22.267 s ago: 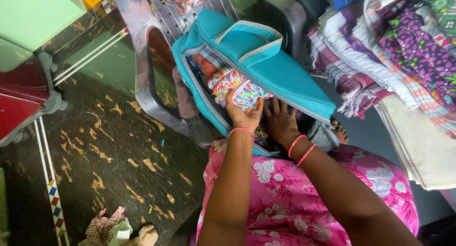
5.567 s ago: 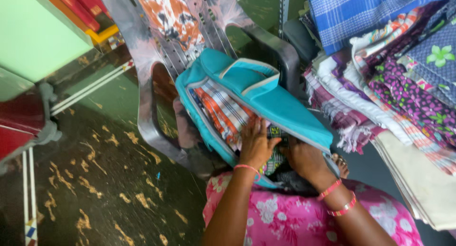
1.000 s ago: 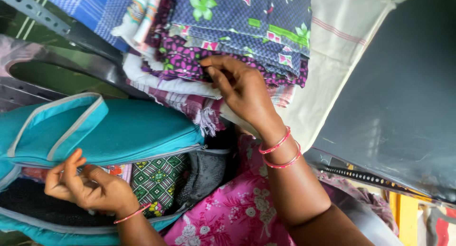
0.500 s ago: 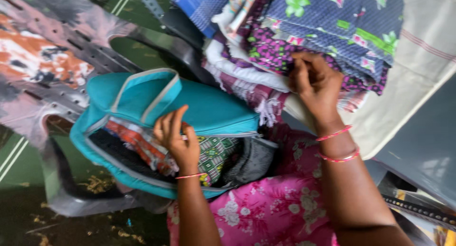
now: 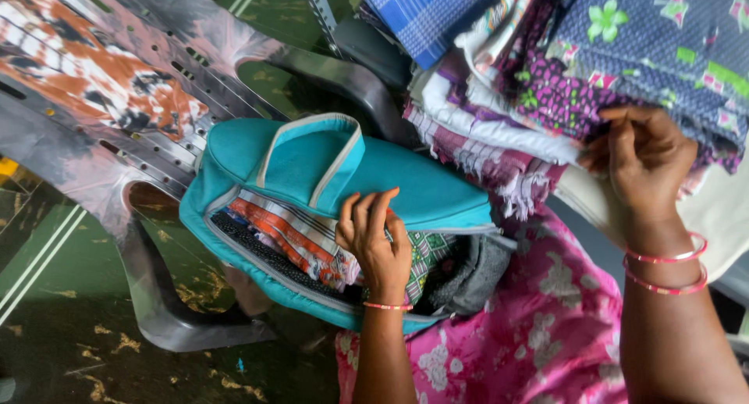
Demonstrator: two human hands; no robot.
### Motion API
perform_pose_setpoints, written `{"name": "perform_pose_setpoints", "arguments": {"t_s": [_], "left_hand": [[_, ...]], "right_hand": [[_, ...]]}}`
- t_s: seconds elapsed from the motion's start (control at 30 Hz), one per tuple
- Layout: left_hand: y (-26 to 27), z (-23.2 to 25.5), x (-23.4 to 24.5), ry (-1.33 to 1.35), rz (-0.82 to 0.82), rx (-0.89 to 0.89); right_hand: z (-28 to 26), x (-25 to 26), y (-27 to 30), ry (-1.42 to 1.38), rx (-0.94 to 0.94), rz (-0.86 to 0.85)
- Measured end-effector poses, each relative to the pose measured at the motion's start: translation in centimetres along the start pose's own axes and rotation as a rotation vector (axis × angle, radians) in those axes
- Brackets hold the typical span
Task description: The person folds several patterned cloths and places them one by one into a teal bag. The person adjusts the items inside the bag to fit them neatly.
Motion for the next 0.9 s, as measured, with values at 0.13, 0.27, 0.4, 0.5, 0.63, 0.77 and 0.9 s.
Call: {"name": "perform_pose_setpoints", "arguments": {"t_s": [0.13, 0.27, 0.4, 0.5, 0.63, 0.77, 0.9], "left_hand": [[0.3, -0.2, 0.3, 0.017, -0.041, 0.007], [0.0, -0.1, 0.8, 0.034, -0.044, 0.008], [0.4, -0.3, 0.5, 0.042, -0.038, 0.013], [0.4, -0.2, 0.2, 0.03, -0.002, 0.021], [0.3, 0.7, -0.2, 0.027, 0.046, 0.04], [0.4, 0.6, -0.8, 0.005, 0.034, 0.031], [1.3, -0.4, -0.6, 0.008, 0.038, 0.015]], "right_hand": [[0.7, 0.6, 0.4, 0.009, 0.041, -0.018], [0.8, 0.4, -0.2, 0.013, 0.093, -0.044], [1.5, 1.0, 0.2, 0.01, 0.04, -0.015], [1.8, 1.0, 0.0, -0.002, 0.034, -0.016], [1.6, 1.3, 0.0, 0.026, -0.007, 0.01], [2.2, 1.7, 0.0, 0.057, -0.008, 0.031], [3.3, 2.9, 0.5, 0.045, -0.028, 0.003]]}}
Point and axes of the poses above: each hand's wrist, its own y-axis away from the middle knuckle, its own x-axis out of the back of the hand, z = x × y, the point moved 1 cm from there along -y, towards the middle knuckle, and after that the axes turned 8 degrees about x, right-handed, at the moved point
